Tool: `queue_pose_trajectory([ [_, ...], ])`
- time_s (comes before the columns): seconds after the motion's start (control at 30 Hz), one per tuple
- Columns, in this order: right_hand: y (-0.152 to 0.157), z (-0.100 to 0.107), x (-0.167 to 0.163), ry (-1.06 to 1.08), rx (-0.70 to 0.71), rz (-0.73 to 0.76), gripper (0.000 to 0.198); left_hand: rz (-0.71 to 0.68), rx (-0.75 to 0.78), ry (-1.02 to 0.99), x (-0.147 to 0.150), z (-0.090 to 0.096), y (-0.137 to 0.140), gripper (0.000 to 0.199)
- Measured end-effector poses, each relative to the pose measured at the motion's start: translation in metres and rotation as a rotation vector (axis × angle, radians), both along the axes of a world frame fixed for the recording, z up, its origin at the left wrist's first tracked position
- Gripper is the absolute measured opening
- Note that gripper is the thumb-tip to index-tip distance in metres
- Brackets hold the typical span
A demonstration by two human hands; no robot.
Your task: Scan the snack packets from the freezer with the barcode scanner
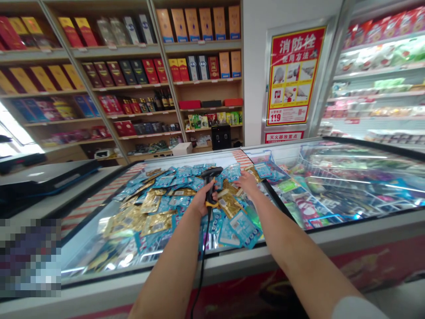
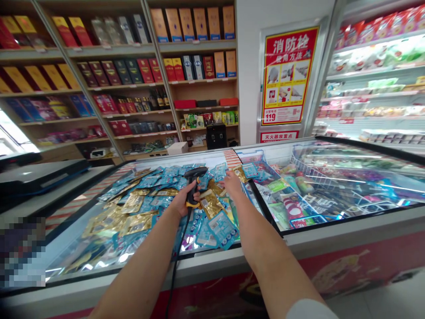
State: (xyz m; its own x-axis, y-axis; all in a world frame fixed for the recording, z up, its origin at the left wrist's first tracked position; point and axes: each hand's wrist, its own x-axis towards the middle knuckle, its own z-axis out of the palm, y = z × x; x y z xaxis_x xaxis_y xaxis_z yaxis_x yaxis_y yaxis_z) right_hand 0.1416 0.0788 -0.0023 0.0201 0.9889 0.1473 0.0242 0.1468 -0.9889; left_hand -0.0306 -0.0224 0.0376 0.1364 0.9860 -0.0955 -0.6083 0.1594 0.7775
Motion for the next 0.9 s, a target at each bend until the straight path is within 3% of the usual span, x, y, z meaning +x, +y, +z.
queue_pose_trajectory([
  [0.4, -0.006, 0.006, -0.001, 0.062, 0.006, 0.020, 0.040, 0.019, 0.017, 0.016, -0.001, -0.002, 0.001, 0.023],
  [0.67, 0.000, -0.002, -0.001, 0.119, 0.046, -0.004, 0.034, 0.027, 0.021, -0.007, 0.000, -0.002, 0.001, 0.025],
  [0.9, 0.007, 0.008, 0.009, 0.297, 0.044, -0.233, 0.035, 0.035, 0.012, -0.006, 0.001, 0.000, 0.001, 0.021],
])
